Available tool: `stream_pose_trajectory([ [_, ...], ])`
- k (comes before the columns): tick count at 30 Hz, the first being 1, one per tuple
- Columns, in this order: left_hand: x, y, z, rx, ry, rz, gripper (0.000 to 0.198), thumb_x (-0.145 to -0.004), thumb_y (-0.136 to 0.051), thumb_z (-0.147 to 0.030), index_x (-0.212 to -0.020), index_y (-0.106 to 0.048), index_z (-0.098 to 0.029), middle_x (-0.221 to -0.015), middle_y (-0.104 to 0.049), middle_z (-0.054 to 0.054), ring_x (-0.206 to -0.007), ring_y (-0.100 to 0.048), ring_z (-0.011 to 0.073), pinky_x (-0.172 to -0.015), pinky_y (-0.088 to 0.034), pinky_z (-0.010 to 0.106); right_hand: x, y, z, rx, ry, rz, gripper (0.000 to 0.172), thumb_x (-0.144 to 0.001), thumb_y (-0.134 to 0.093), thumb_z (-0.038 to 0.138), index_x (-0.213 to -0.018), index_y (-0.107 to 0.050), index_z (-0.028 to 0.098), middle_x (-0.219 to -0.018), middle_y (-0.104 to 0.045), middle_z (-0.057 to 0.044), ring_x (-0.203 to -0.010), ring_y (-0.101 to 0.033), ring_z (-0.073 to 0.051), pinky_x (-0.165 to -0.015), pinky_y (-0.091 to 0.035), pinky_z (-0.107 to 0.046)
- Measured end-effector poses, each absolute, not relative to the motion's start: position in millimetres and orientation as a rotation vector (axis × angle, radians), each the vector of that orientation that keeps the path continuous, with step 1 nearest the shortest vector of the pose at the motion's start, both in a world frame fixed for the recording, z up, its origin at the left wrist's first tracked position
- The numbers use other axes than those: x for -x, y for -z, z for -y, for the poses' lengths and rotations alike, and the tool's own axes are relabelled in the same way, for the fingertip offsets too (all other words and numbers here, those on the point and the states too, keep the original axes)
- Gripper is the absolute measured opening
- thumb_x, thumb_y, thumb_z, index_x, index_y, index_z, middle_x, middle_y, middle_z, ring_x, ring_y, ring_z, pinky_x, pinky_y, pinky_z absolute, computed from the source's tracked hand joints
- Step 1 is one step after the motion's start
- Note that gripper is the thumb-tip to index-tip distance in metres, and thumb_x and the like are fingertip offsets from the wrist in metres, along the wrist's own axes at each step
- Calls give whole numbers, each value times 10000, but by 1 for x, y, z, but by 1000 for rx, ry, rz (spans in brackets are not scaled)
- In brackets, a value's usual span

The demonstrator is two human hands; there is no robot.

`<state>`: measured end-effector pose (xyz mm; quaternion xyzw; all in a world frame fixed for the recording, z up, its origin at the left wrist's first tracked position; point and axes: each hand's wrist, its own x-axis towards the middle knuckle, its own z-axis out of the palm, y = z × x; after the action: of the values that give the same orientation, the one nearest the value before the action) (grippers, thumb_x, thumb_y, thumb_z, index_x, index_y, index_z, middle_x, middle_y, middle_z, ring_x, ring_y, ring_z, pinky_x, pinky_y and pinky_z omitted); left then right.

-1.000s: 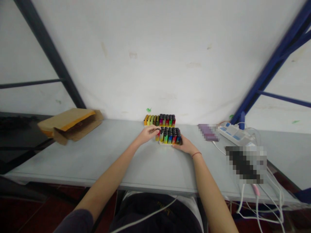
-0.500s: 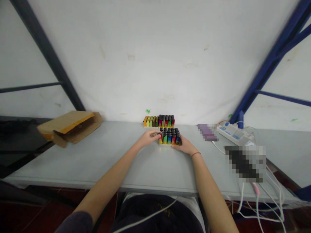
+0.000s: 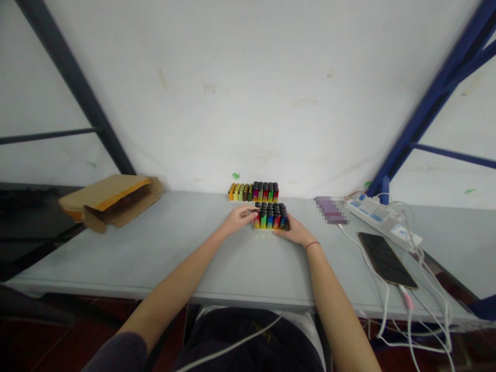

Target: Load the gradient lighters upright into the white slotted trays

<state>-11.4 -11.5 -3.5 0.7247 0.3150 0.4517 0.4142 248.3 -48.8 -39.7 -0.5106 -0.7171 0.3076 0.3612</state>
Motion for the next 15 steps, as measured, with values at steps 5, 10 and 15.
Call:
stream_pose_trajectory([
  [5, 14, 0, 13, -2033, -1162, -794, 259, -833, -691, -402, -968, -786, -202, -917, -707, 76, -667, -598, 152, -664, -498, 278, -248, 38, 50, 1322, -789, 1848, 858, -714, -808, 514, -1426, -474, 172, -1402, -608, -138, -1256, -602, -333, -1119, -453, -508],
  [10, 17, -2, 13, -2147, -1135, -805, 311, -855, -675, -458, -1005, -779, -206, -896, -705, 67, -682, -598, 150, -702, -513, 283, -248, 36, 51, 1351, -771, 1841, 840, -693, -835, 489, -1405, -508, 186, -1369, -636, -131, -1239, -611, -344, -1110, -459, -522],
  [15, 20, 1, 11, -2292, -1116, -785, 342, -918, -590, -448, -1048, -754, -177, -955, -706, 79, -689, -610, 133, -710, -539, 287, -249, 38, 50, 1376, -767, 1855, 848, -706, -805, 501, -1406, -487, 143, -1402, -605, -156, -1262, -592, -346, -1120, -442, -520],
])
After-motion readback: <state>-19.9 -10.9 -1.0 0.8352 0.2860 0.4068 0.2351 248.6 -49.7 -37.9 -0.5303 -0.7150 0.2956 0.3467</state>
